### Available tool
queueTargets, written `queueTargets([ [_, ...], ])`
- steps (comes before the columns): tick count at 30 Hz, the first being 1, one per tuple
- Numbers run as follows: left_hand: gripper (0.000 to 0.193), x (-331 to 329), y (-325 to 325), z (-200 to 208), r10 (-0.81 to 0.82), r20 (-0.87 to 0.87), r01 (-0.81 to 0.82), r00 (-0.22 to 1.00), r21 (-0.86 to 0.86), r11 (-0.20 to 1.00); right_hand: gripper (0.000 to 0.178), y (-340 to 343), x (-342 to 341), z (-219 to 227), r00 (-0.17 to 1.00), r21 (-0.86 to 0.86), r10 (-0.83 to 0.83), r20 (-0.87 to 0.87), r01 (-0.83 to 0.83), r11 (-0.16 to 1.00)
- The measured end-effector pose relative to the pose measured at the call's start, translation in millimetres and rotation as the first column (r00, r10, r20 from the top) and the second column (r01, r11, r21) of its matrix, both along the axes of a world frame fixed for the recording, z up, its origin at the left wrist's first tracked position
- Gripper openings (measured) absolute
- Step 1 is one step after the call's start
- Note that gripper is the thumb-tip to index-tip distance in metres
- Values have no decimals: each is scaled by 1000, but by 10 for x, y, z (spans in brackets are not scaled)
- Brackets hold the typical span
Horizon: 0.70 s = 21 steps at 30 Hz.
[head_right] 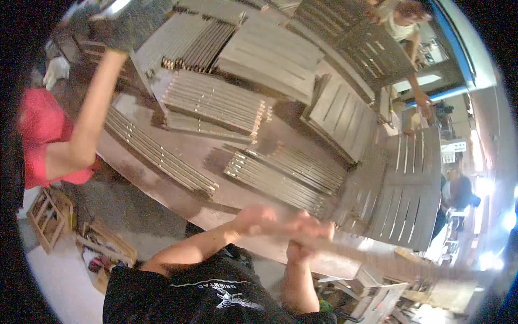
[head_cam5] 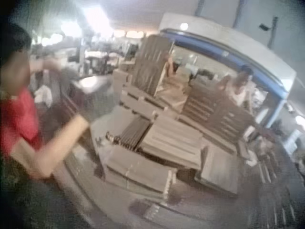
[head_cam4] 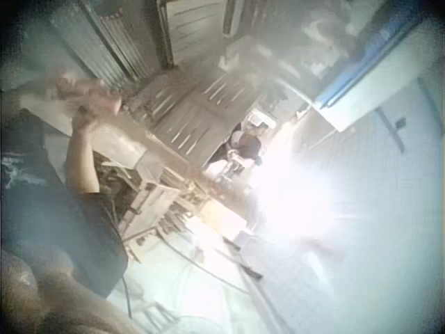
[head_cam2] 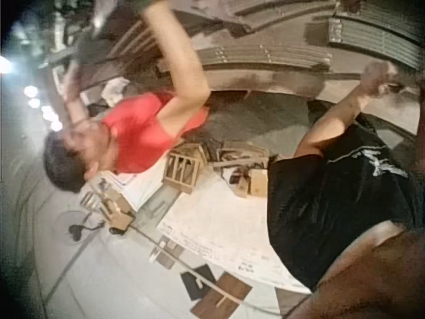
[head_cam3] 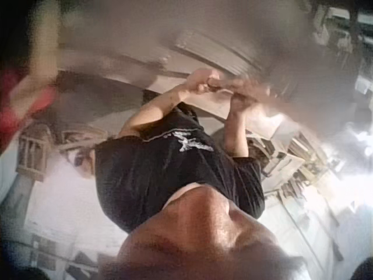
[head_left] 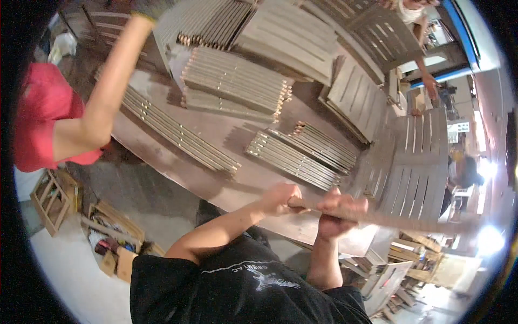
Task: The person picks up large wooden slats from a table and aligns them with a frame component by hand, fitting the pieces together before moving the assembly aside.
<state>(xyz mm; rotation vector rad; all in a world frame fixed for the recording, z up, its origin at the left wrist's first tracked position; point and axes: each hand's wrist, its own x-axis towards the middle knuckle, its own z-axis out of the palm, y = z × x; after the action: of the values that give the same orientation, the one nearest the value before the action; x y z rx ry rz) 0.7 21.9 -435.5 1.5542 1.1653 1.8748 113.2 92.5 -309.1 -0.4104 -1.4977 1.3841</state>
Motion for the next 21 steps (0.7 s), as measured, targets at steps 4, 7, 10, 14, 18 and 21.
queueTargets([
  [4, 33, -266, -335, 14, -152, -72, 98, 986, -491, 866, 67, -89, 123, 41, 945, -71, -226, 237, 249, 966],
  [7, 72, -327, -645, -186, -208, 163, 261, 964, -708, 656, 86, -256, 234, 606, 912, 85, -404, -71, 409, 909],
  [10, 84, -115, -682, 7, -339, 588, 674, 734, -689, 265, 92, -437, 621, 1307, 923, 283, -138, -360, 249, 926],
  [14, 64, 361, -518, 1038, -200, 922, 926, 331, -276, 259, 82, -754, 1123, 1886, 893, 356, 170, -417, -12, 934],
  [18, 47, 392, -382, 1591, -217, 895, 874, 389, -285, 393, 80, -1244, 1522, 2062, 711, -9, -488, -507, 561, 828],
  [21, 44, 453, -396, 1918, -284, 863, 842, 419, -252, 477, 55, -1375, 1808, 1863, 589, -97, -509, -628, 590, 802],
])
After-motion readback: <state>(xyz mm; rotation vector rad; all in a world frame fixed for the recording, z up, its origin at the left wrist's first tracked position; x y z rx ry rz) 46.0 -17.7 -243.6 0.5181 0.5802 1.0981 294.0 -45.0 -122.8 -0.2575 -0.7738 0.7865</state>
